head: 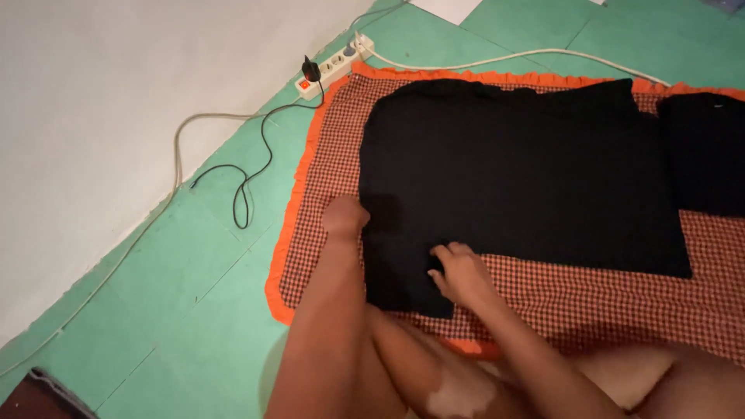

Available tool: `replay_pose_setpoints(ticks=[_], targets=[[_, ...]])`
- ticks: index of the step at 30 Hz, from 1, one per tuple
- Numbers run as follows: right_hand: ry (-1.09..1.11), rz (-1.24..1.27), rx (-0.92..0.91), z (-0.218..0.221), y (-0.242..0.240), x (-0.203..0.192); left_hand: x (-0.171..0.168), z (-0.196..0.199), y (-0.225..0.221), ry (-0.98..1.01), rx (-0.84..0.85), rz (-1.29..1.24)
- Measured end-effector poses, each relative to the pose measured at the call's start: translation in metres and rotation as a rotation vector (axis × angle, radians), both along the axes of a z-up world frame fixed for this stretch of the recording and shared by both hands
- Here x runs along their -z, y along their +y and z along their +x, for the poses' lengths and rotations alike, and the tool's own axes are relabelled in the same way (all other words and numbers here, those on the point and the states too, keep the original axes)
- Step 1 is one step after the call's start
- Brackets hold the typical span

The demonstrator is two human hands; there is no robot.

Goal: Folding a black t-shirt on a checkered mat on the floor.

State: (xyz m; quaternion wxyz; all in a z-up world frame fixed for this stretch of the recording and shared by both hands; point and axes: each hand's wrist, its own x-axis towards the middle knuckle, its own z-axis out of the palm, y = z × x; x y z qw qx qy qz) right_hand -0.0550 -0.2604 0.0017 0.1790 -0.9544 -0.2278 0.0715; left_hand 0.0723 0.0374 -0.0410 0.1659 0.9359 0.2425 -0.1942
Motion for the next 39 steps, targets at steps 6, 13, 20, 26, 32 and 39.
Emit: replay_pose_setpoints(ticks=[6,13,20,26,32,39], targets=[[-0.082,0.033,-0.257,0.035,0.043,-0.022,-0.011,0.018,0.018,-0.259,-0.104,-0.233],[-0.102,0.072,-0.202,0.108,0.109,0.006,-0.017,0.03,0.004,-0.284,-0.236,-0.217],[-0.103,0.13,-0.416,0.126,0.151,0.02,0.03,0.052,0.015,-0.328,-0.362,-0.114],[-0.371,0.26,-0.088,0.168,0.14,0.044,0.021,0.039,-0.002,-0.457,-0.32,-0.103],[-0.254,0.045,-0.02,0.179,0.158,0.055,-0.003,0.027,-0.02,-0.756,0.081,0.205],[-0.238,-0.061,0.106,0.178,0.099,0.048,0.026,0.033,-0.013,-0.631,0.118,0.4]])
